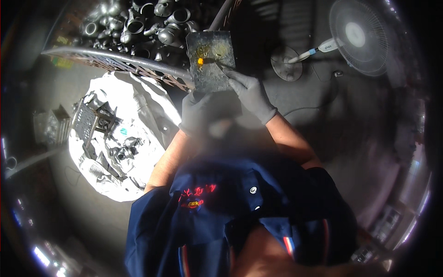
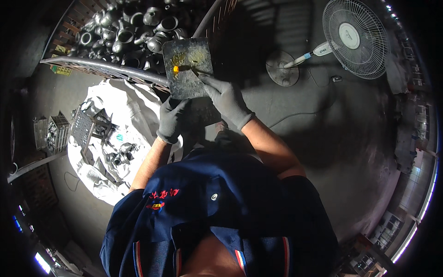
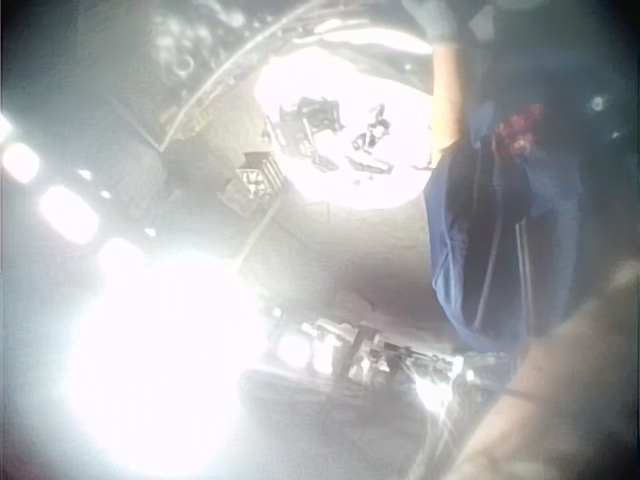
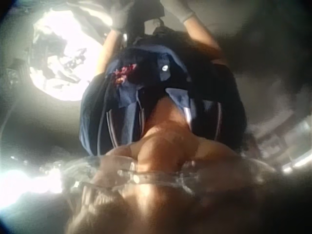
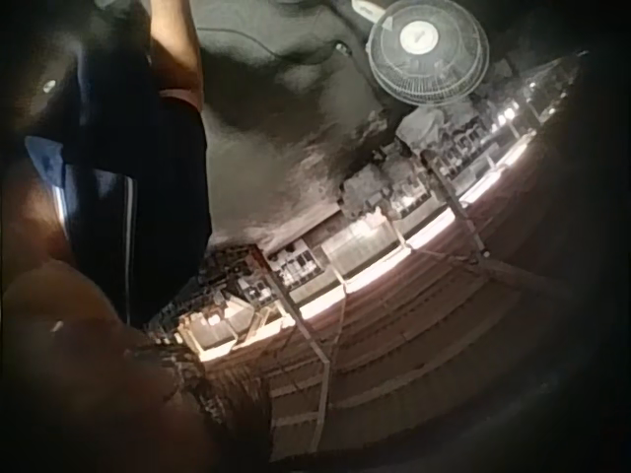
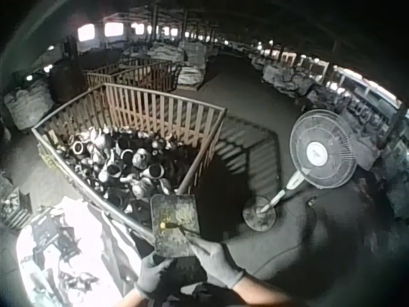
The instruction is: Inspecting and cleaning burrs or debris from metal components using a handheld tool.
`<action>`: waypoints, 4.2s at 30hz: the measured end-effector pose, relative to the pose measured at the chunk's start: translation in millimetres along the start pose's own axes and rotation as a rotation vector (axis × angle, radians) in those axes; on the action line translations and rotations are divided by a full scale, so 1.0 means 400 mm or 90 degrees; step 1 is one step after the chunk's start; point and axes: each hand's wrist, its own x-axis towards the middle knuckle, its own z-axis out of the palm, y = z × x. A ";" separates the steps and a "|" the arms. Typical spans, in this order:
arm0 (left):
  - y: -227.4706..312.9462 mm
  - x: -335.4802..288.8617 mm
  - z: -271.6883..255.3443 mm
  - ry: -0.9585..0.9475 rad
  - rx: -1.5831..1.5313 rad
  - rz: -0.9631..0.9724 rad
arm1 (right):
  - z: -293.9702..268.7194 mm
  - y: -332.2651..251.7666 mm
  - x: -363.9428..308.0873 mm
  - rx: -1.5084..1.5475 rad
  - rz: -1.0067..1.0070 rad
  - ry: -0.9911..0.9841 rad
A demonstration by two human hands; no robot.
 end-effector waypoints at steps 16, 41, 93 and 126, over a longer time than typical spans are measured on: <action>-0.006 -0.003 0.002 0.018 -0.004 -0.001 | 0.017 0.044 -0.078 -0.171 -0.109 -0.058; -0.083 0.164 -0.138 0.123 0.002 -0.046 | 0.109 0.192 0.020 -0.139 0.051 -0.058; -0.180 0.254 -0.242 0.233 0.018 -0.081 | 0.128 0.190 0.178 -0.193 0.021 -0.129; -0.116 0.223 -0.207 0.224 0.013 -0.141 | 0.085 0.153 0.313 -0.138 0.010 -0.057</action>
